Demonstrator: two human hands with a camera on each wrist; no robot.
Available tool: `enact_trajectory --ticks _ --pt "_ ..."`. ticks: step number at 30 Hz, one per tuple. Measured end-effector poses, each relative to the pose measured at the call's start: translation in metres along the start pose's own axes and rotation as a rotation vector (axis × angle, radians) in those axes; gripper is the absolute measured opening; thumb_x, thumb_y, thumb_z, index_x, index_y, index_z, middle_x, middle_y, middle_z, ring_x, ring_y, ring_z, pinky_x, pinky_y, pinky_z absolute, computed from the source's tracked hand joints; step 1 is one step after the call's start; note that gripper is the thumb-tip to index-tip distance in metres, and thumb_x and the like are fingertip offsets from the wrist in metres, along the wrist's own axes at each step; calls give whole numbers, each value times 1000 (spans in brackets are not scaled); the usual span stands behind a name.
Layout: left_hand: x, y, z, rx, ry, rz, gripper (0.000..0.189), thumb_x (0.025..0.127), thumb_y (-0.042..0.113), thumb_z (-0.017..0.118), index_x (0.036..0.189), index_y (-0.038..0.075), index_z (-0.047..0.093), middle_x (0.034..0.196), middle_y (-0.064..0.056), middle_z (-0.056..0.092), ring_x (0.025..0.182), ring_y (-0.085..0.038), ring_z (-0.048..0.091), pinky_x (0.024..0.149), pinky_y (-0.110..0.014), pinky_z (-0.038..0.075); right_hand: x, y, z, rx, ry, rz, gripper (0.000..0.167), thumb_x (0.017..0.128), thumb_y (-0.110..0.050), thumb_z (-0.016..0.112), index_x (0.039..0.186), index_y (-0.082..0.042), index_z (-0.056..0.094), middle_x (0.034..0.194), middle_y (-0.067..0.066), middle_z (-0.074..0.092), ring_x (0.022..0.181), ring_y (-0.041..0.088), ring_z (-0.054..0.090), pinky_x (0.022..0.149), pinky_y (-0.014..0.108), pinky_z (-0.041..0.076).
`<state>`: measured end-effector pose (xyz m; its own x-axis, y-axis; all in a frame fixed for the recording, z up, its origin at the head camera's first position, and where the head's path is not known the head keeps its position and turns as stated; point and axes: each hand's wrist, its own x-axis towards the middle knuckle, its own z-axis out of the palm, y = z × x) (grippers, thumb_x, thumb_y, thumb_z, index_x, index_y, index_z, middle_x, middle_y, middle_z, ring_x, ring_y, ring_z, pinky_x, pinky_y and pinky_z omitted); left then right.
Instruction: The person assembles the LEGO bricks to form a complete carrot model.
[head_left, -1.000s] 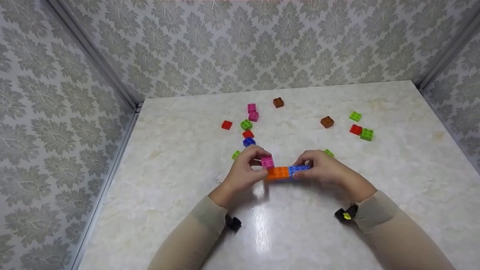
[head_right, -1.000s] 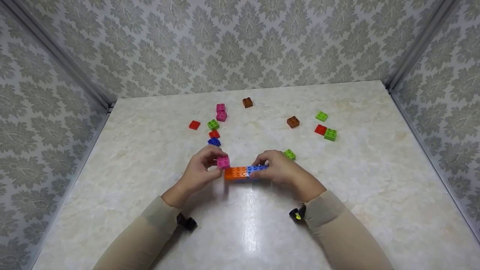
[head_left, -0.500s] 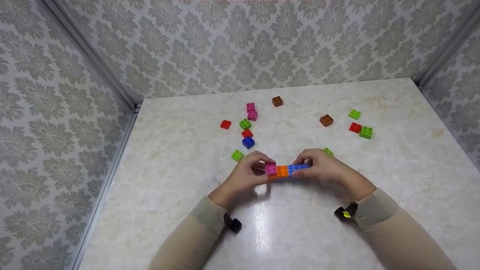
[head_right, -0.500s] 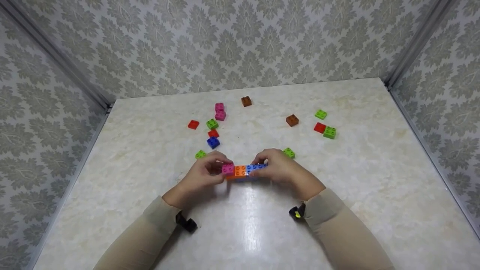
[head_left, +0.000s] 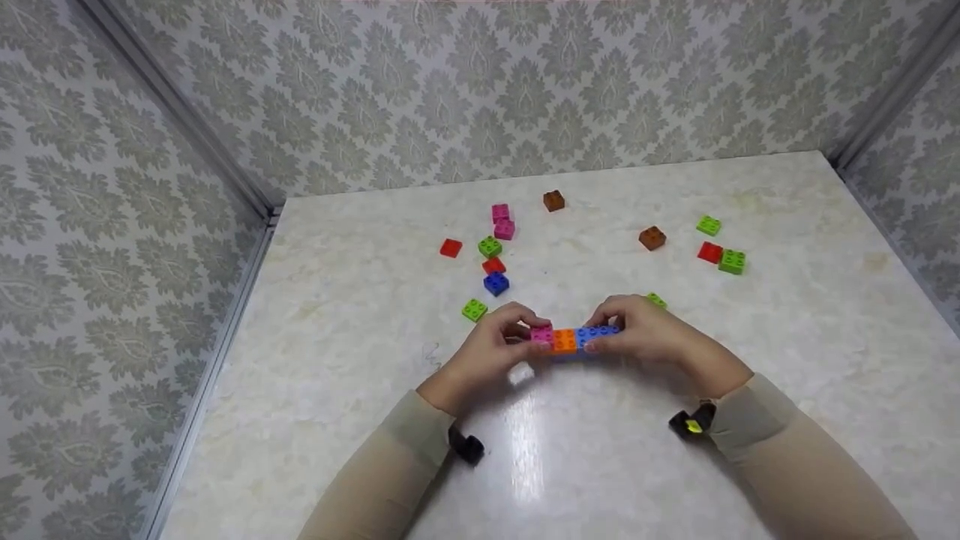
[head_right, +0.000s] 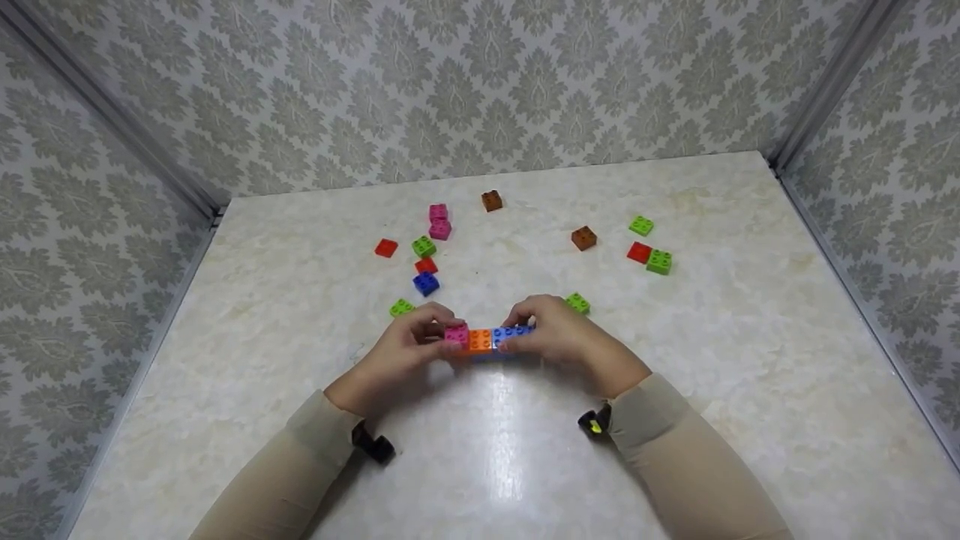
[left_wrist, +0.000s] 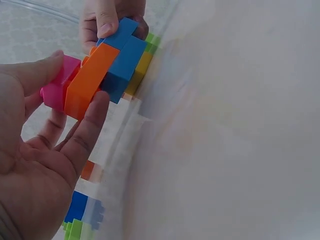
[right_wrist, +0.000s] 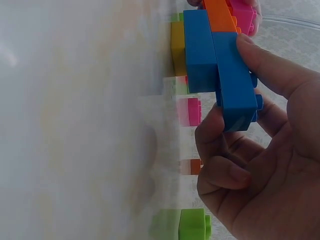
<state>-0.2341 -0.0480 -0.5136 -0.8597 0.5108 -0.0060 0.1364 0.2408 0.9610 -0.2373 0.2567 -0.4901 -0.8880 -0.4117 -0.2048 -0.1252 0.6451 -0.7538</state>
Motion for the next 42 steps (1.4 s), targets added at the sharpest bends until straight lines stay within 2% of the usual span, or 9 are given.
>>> enact_trajectory --ticks 10,15,19,24,29,32,37,40,42 --pt "-1 3 0 23 -3 -31 25 103 9 80 126 20 79 131 0 74 120 -21 70 114 -42 60 0 -1 1 1 -6 25 32 98 -41 90 120 -19 84 119 6 76 104 26 61 91 36 52" --pt "0 0 -1 12 3 -19 27 103 7 79 128 16 78 133 -4 73 121 -20 72 115 -41 60 0 -2 2 -56 -4 -36 34 99 -43 88 122 -19 81 116 5 74 104 23 61 93 38 51" --pt "0 -1 -2 -1 14 -22 28 103 9 81 130 15 80 135 -5 72 121 -20 73 114 -40 60 1 -1 -2 -84 52 -72 36 102 -48 84 123 -19 83 116 4 77 106 22 64 95 38 52" --pt "1 -2 -3 17 17 -15 30 102 12 83 131 17 83 134 -4 71 120 -20 71 113 -38 60 3 7 -18 66 239 39 47 110 -56 71 127 -13 81 119 10 75 105 25 62 91 34 52" --pt "1 -6 -1 25 8 -5 30 101 13 84 131 15 81 134 -6 72 118 -21 72 113 -42 60 1 27 -38 274 494 129 49 117 -48 60 129 -3 74 123 12 70 95 20 57 78 24 50" --pt "1 -7 -1 23 3 -9 30 102 18 85 132 17 81 134 -5 72 118 -20 72 114 -43 60 2 46 -46 323 670 106 46 118 -42 58 128 0 74 114 7 71 90 15 56 76 25 47" --pt "1 -11 -2 13 -7 -3 32 102 22 86 133 19 81 134 -3 72 120 -20 72 114 -40 59 3 76 -50 299 941 30 37 115 -31 64 121 3 78 96 -9 69 89 8 58 79 22 47" --pt "2 -11 -2 11 -4 -7 32 101 24 87 133 22 82 132 -1 72 121 -20 72 114 -38 60 2 88 -52 283 997 -9 31 113 -26 68 121 2 78 93 -17 65 86 7 56 79 20 46" --pt "4 -11 -2 11 0 0 33 101 25 88 133 22 82 131 -1 72 120 -20 73 113 -38 61 0 93 -52 271 979 -34 28 112 -24 70 121 2 78 94 -17 64 86 6 56 78 19 46"
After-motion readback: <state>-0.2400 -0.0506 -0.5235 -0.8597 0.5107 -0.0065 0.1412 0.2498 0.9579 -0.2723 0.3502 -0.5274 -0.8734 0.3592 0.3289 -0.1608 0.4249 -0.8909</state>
